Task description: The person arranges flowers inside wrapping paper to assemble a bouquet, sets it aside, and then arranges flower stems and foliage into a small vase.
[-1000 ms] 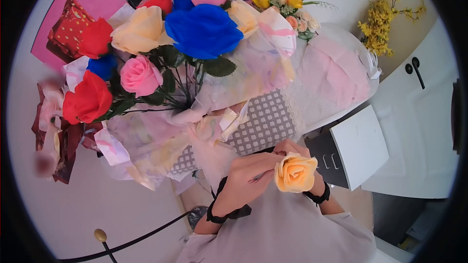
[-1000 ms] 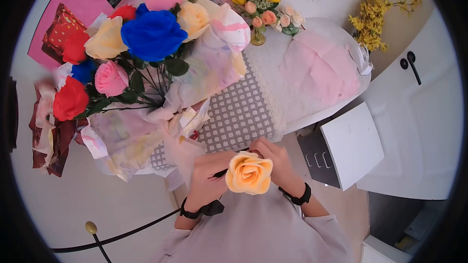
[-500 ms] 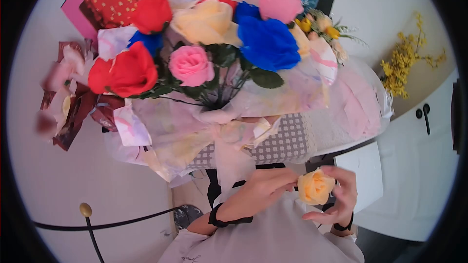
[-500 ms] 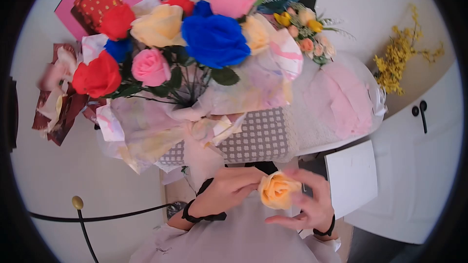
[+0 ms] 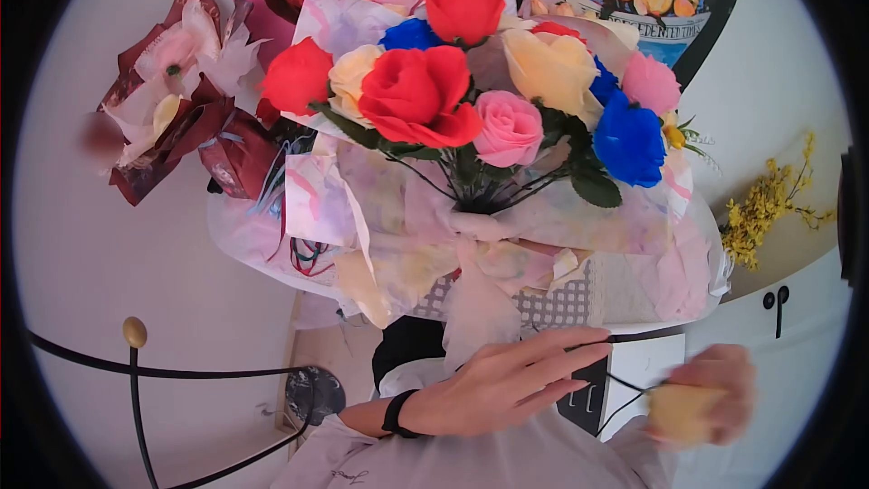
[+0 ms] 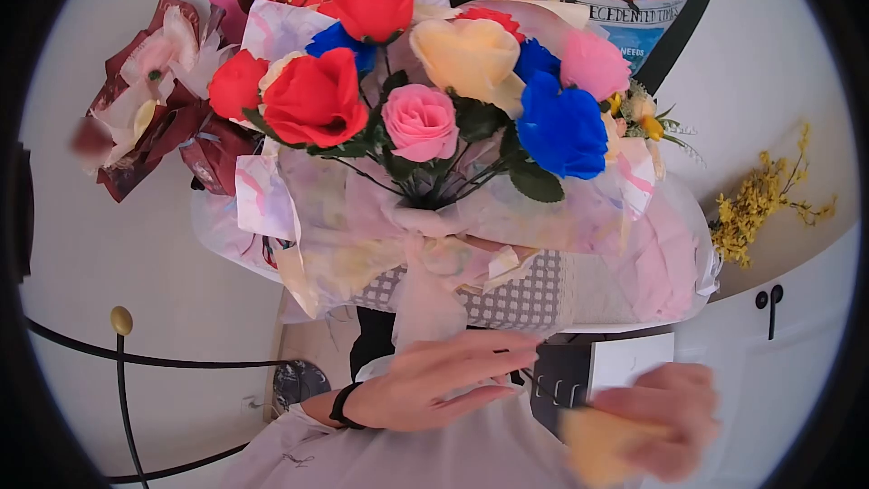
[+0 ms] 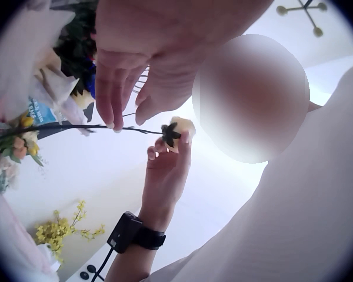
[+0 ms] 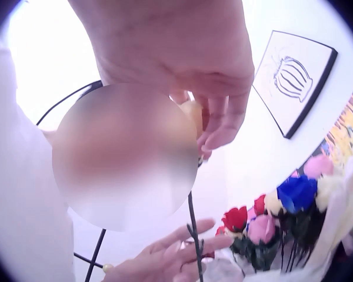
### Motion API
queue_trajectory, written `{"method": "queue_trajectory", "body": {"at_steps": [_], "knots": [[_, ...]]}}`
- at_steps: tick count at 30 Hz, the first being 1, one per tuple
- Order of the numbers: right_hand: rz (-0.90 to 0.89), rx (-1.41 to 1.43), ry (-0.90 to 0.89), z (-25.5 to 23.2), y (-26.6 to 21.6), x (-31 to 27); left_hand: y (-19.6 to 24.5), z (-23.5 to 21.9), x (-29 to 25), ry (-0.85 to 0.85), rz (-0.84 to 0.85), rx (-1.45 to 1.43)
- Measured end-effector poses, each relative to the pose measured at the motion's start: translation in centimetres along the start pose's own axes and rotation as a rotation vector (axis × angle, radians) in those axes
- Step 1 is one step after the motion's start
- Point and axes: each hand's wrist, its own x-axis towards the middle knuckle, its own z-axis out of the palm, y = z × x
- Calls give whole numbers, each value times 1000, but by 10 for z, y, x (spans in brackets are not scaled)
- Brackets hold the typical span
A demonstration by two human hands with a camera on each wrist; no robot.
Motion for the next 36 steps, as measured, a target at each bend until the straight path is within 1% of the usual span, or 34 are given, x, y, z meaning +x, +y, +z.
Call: {"method": "queue_trajectory", "body": {"at_steps": [2,3,4,5,6,7,9,10,11,12,13,14,15,17,18,20,21,23,25,27,28,29,31,32,34,36], "knots": [[16,216,533,-23,-6,-31,5,-13,-7,120,-23,-50],[244,38,472,-65,-21,-61,4,-19,-12,121,-23,-56],[126,129,637,-54,-22,-39,-1,-25,-16,230,23,21],[128,126,636,-44,-15,-20,-3,-30,-20,338,68,99],[138,91,777,-34,-6,-1,-4,-37,-20,376,61,109],[146,56,918,-25,3,16,-8,-41,-24,376,58,107],[160,-15,1194,-16,13,35,-17,-46,-31,436,-37,124],[272,-104,852,-31,18,26,-16,-48,-29,422,-53,117],[221,-89,731,-24,29,21,-18,-48,-30,425,-54,115],[246,-210,733,-1,37,47,-21,-48,-30,397,-29,128],[209,-312,806,18,49,57,-23,-47,-30,369,-4,142],[319,-308,682,38,44,83,-23,-46,-28,370,-4,140],[324,-342,602,45,48,96,-22,-44,-26,355,-25,147],[334,-350,372,46,54,104,-22,-43,-22,342,-46,152],[333,-350,371,49,56,109,-23,-43,-20,334,-52,177],[374,-273,217,58,59,119,-24,-44,-15,323,-59,201],[375,-275,218,61,62,122,-25,-44,-12,322,-82,236],[446,-131,88,65,66,126,-27,-45,-6,317,-106,267],[468,-150,82,73,67,132,-29,-47,2,313,-107,314],[568,-112,45,77,66,138,-32,-50,5,279,-111,295],[580,-100,60,81,67,138,-33,-51,7,251,-116,281],[580,-101,62,81,69,137,-34,-51,8,249,-114,281],[550,-173,-24,80,72,136,-36,-50,12,254,-124,285],[549,-173,-23,80,73,135,-38,-50,13,254,-124,286],[514,-284,-79,80,73,134,-41,-48,17,286,-127,287],[503,-316,-87,83,72,133,-43,-48,20,284,-125,276]]}}
